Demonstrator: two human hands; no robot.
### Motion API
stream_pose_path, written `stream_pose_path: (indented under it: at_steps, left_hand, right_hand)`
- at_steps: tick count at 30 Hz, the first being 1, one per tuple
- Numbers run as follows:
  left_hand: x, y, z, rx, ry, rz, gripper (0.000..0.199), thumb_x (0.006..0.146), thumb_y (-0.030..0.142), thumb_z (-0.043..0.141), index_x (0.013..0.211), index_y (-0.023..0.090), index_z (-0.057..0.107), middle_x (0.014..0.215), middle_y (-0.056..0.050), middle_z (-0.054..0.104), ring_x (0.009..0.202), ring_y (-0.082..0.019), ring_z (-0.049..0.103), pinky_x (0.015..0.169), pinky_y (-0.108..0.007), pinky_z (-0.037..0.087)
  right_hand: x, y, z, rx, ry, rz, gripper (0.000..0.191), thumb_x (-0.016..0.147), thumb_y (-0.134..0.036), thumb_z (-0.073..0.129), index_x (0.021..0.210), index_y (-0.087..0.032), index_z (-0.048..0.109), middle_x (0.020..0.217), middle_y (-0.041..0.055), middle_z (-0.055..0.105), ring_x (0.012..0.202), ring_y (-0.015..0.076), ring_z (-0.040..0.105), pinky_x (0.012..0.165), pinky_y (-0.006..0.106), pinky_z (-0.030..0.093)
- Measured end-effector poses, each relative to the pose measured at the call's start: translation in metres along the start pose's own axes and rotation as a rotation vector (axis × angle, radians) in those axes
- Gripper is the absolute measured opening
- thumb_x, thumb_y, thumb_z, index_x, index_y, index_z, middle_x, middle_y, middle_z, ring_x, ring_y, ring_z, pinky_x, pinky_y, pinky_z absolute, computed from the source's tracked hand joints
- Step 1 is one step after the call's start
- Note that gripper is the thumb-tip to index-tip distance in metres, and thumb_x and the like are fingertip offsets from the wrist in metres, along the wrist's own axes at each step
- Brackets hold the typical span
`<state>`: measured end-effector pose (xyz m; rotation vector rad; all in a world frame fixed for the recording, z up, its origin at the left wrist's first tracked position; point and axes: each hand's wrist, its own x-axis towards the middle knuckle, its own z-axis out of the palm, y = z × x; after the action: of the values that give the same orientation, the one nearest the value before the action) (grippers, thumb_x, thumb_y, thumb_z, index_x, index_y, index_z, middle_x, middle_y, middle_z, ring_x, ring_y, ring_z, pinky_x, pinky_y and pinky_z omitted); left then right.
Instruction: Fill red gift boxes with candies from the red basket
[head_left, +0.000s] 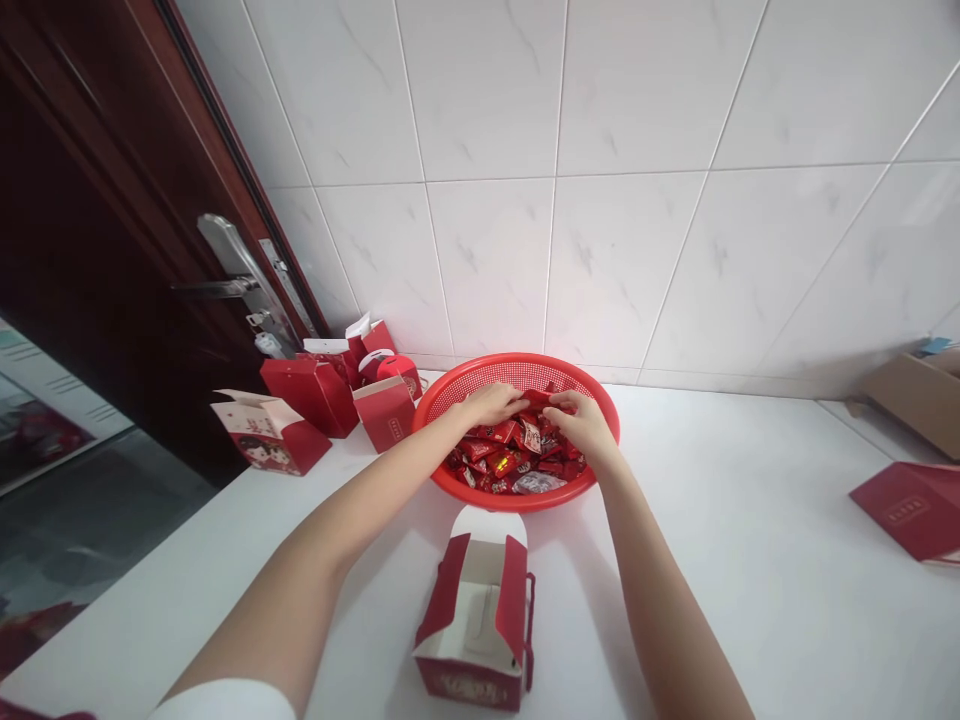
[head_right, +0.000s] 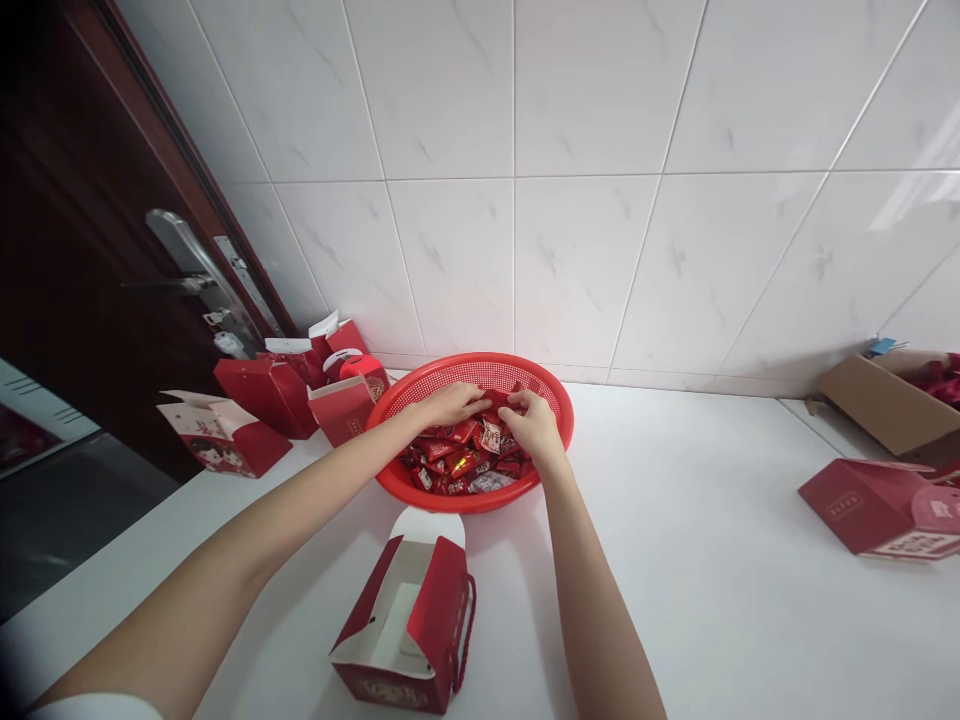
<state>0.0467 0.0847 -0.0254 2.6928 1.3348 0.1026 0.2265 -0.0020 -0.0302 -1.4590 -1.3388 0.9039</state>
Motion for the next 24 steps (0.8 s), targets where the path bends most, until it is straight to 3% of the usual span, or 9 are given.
stream_pose_path:
  at_steps: [2,7,11,14,19,22,24]
  left_hand:
    - [0.002,0.0,0.0,0.0,0.018,-0.039,0.041,0.101,0.042,0.04,0.085,0.018,0.069,0.084,-0.009,0.071,0.073,-0.023,0.065,0.063,-0.03,0.042]
    - [0.006,-0.005,0.004,0.005,0.06,-0.127,0.041,0.103,0.038,0.035,0.085,0.017,0.066,0.085,-0.013,0.072,0.076,-0.025,0.067,0.065,-0.031,0.042]
    - [0.004,-0.013,0.007,0.002,0.022,-0.214,0.039,0.098,0.039,0.043,0.076,0.017,0.066,0.072,-0.013,0.07,0.068,-0.025,0.066,0.065,-0.032,0.043]
    - [0.001,-0.016,0.006,-0.004,0.039,-0.253,0.036,0.095,0.04,0.046,0.076,0.016,0.066,0.075,-0.014,0.07,0.072,-0.027,0.067,0.066,-0.033,0.043]
    - [-0.002,-0.007,0.002,-0.068,0.044,-0.153,0.04,0.093,0.048,0.045,0.076,0.018,0.067,0.074,-0.009,0.069,0.074,-0.024,0.064,0.064,-0.03,0.042]
    - [-0.001,-0.004,0.003,-0.116,-0.038,-0.075,0.033,0.085,0.051,0.057,0.075,0.021,0.066,0.071,-0.002,0.067,0.068,-0.02,0.061,0.063,-0.028,0.043]
    - [-0.001,-0.006,0.004,-0.133,-0.07,-0.048,0.028,0.085,0.047,0.056,0.077,0.022,0.067,0.073,-0.001,0.068,0.069,-0.02,0.061,0.065,-0.028,0.044]
  right_hand:
    - [-0.002,-0.003,-0.001,0.001,0.023,0.003,0.021,0.078,-0.023,0.062,0.097,-0.017,0.067,0.103,0.0091,0.074,0.088,0.0214,0.071,0.074,0.031,0.055]
    - [-0.006,-0.008,-0.002,-0.007,0.073,0.001,0.022,0.075,-0.022,0.062,0.095,-0.016,0.067,0.105,0.0089,0.074,0.089,0.022,0.071,0.074,0.031,0.056]
    - [-0.008,-0.007,-0.002,-0.042,0.106,-0.006,0.023,0.072,-0.022,0.064,0.094,-0.016,0.069,0.106,0.0085,0.074,0.095,0.0235,0.069,0.079,0.033,0.055]
    - [-0.01,-0.007,-0.002,-0.083,0.083,-0.019,0.025,0.074,-0.024,0.064,0.098,-0.015,0.071,0.108,0.0088,0.073,0.096,0.0238,0.069,0.081,0.033,0.054]
    - [-0.014,-0.011,-0.004,-0.137,-0.125,-0.101,0.028,0.077,-0.025,0.068,0.103,-0.018,0.075,0.102,0.0064,0.076,0.096,0.0245,0.071,0.084,0.034,0.053]
    - [-0.016,-0.012,-0.003,-0.292,-0.385,-0.216,0.034,0.071,-0.021,0.076,0.105,-0.026,0.08,0.119,0.0054,0.074,0.119,0.0297,0.064,0.102,0.04,0.046]
    - [-0.017,-0.012,-0.001,-0.421,-0.488,-0.243,0.035,0.067,-0.019,0.081,0.1,-0.031,0.082,0.13,0.0036,0.071,0.135,0.0328,0.052,0.112,0.044,0.037]
